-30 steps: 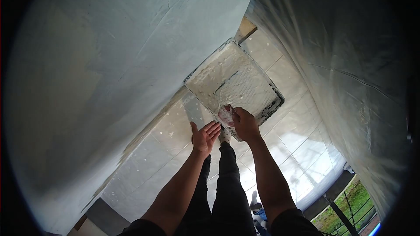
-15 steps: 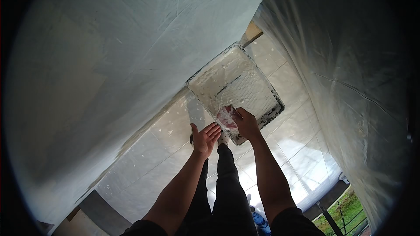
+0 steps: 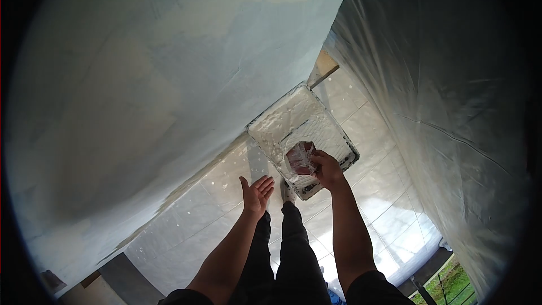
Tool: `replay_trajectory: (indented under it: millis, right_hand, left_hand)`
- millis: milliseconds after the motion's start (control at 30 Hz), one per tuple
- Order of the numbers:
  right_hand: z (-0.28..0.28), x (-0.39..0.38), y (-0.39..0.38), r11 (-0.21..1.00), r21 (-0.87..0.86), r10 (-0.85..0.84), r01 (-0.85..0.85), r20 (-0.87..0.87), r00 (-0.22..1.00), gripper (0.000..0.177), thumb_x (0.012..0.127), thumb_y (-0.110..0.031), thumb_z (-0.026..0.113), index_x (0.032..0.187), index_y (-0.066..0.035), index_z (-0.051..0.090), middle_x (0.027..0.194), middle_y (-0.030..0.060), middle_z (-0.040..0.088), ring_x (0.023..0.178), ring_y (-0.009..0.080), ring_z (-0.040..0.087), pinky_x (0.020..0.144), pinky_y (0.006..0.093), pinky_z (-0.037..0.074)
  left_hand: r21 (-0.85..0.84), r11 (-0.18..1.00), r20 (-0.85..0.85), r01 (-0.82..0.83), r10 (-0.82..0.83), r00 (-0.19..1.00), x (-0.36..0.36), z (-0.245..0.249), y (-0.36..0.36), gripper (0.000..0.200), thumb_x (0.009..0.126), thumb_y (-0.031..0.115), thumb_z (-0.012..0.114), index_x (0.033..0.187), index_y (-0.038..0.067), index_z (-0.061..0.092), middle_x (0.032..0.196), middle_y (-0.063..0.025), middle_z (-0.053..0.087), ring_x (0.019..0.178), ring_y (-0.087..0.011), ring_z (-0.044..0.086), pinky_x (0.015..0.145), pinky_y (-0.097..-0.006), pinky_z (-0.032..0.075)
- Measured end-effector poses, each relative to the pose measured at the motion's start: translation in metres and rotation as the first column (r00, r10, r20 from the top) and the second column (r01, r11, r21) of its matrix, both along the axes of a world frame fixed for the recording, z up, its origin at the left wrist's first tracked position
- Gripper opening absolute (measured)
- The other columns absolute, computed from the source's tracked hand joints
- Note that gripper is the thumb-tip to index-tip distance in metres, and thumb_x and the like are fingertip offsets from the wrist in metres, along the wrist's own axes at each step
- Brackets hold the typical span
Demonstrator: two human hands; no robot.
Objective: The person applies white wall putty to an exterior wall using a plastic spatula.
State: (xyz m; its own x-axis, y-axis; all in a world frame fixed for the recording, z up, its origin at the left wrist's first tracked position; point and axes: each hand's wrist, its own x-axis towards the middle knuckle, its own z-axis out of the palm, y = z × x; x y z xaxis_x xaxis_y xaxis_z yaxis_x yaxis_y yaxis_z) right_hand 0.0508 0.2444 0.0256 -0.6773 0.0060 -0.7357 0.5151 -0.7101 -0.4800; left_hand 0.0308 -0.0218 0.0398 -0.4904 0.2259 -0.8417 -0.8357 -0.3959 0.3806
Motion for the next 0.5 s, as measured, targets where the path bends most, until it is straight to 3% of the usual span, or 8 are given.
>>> replay_trajectory:
  millis: [67, 100, 200, 333, 500]
  right_hand:
    - [0.048, 0.001, 0.002, 0.992, -0.092, -0.096, 0.085, -0.126, 0.987, 0.024, 0.096, -0.009, 0.054, 0.119, -0.003, 0.057, 0.104, 0.0071, 0.066, 0.091, 0.0197, 0.065, 0.071, 0.0345, 0.053]
    - [0.077, -0.002, -0.003, 0.984, -0.107, -0.158, 0.144, -0.130, 0.979, 0.023, 0.098, -0.011, 0.053, 0.118, 0.000, 0.056, 0.100, 0.0079, 0.066, 0.085, 0.0186, 0.064, 0.067, 0.0330, 0.050]
    - [0.144, -0.002, -0.005, 0.976, -0.168, -0.177, 0.139, -0.238, 0.955, 0.035, 0.098, -0.010, 0.050, 0.130, 0.003, 0.049, 0.114, 0.0119, 0.064, 0.098, 0.0206, 0.064, 0.082, 0.0346, 0.052]
    - [0.204, 0.006, 0.000, 0.983, -0.182, -0.055, -0.025, -0.422, 0.905, 0.047, 0.096, -0.012, 0.047, 0.140, 0.005, 0.042, 0.124, 0.0144, 0.060, 0.112, 0.0256, 0.062, 0.099, 0.0407, 0.050]
    - [0.318, -0.001, -0.030, 0.972, -0.231, -0.097, -0.040, -0.552, 0.828, 0.058, 0.092, -0.011, 0.051, 0.146, 0.004, 0.036, 0.135, 0.0174, 0.054, 0.122, 0.0301, 0.056, 0.107, 0.0456, 0.044]
  left_hand:
    - [0.007, 1.000, -0.042, 0.005, -0.005, 0.999, -0.001, 0.024, 0.000, 0.110, 0.089, 0.084, 0.019, 0.141, -0.010, 0.042, 0.141, -0.0256, 0.052, 0.135, -0.0347, 0.047, 0.118, -0.0440, 0.031]
    - [0.007, 1.000, -0.078, 0.027, -0.026, 0.997, -0.001, 0.038, 0.000, 0.110, 0.089, 0.084, 0.019, 0.142, -0.010, 0.041, 0.141, -0.0256, 0.052, 0.136, -0.0348, 0.047, 0.118, -0.0443, 0.031]
    - [0.035, 0.998, -0.180, 0.049, -0.042, 0.983, -0.003, 0.090, 0.000, 0.108, 0.091, 0.082, 0.018, 0.142, -0.010, 0.040, 0.142, -0.0261, 0.051, 0.136, -0.0349, 0.046, 0.118, -0.0448, 0.031]
    - [0.046, 0.995, -0.406, 0.089, -0.062, 0.912, -0.007, 0.172, 0.000, 0.105, 0.093, 0.080, 0.016, 0.142, -0.010, 0.040, 0.143, -0.0280, 0.049, 0.136, -0.0365, 0.046, 0.119, -0.0464, 0.030]
    - [-0.024, 0.997, -0.746, 0.070, -0.064, 0.663, -0.010, 0.277, -0.012, 0.097, 0.097, 0.073, 0.013, 0.135, -0.009, 0.049, 0.134, -0.0266, 0.057, 0.130, -0.0360, 0.052, 0.115, -0.0481, 0.034]
